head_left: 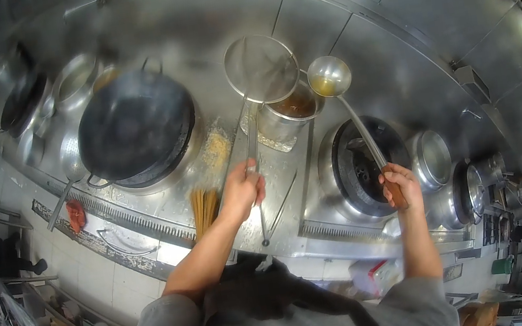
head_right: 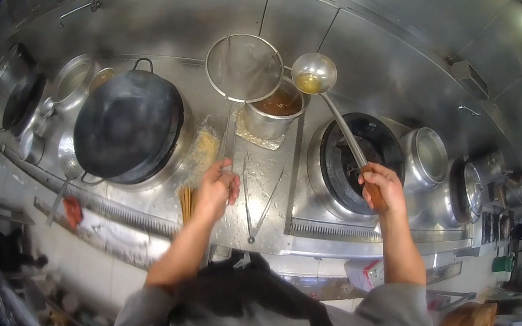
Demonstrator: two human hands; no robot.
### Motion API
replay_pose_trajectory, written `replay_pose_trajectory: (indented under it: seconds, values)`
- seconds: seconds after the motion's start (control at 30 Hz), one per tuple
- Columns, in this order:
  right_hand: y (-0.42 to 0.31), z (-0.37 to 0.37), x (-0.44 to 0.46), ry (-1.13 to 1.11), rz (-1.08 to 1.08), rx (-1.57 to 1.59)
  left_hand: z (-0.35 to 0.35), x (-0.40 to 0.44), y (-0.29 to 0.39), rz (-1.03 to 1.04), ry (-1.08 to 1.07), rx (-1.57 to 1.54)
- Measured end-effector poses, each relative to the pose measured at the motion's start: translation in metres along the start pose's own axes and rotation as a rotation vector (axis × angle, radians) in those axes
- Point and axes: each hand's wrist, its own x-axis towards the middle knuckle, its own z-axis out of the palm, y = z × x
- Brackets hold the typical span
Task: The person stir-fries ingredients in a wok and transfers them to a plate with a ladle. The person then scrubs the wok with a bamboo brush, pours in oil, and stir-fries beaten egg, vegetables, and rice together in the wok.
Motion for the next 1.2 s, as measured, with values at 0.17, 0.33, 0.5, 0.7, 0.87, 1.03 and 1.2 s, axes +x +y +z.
replay_pose_trajectory:
  seconds: [0.17,0.33,0.5,0.7,0.87,1.03,1.2]
  values:
    - [-0.01,0.011,-0.022,0.037,-0.03,-0.02,0.004,0.015,-0.012,-0.04,-0.096,0.056]
    - [-0.014,0.035,-0.033,-0.012,-0.057,-0.021,-0.001,0.031,-0.025,-0.076,-0.167,0.105]
    - [-0.006,0.099,-0.04,-0.126,-0.038,0.019,-0.059,-0.031,-0.016,0.27,-0.058,0.838]
    - [0.034,0.205,-0.047,-0.302,0.069,0.101,-0.291,-0.166,-0.077,-0.386,-0.112,1.208]
    - [0.078,0.305,-0.043,-0.367,0.128,0.057,-0.418,-0.183,-0.24,-0.026,0.295,1.197]
    - [0.115,0.402,-0.038,-0.382,0.19,-0.084,-0.41,-0.141,-0.252,-0.128,-0.185,1.425]
    - [0.147,0.449,-0.017,-0.341,-0.009,-0.471,-0.411,-0.133,-0.297,-0.11,-0.201,1.689]
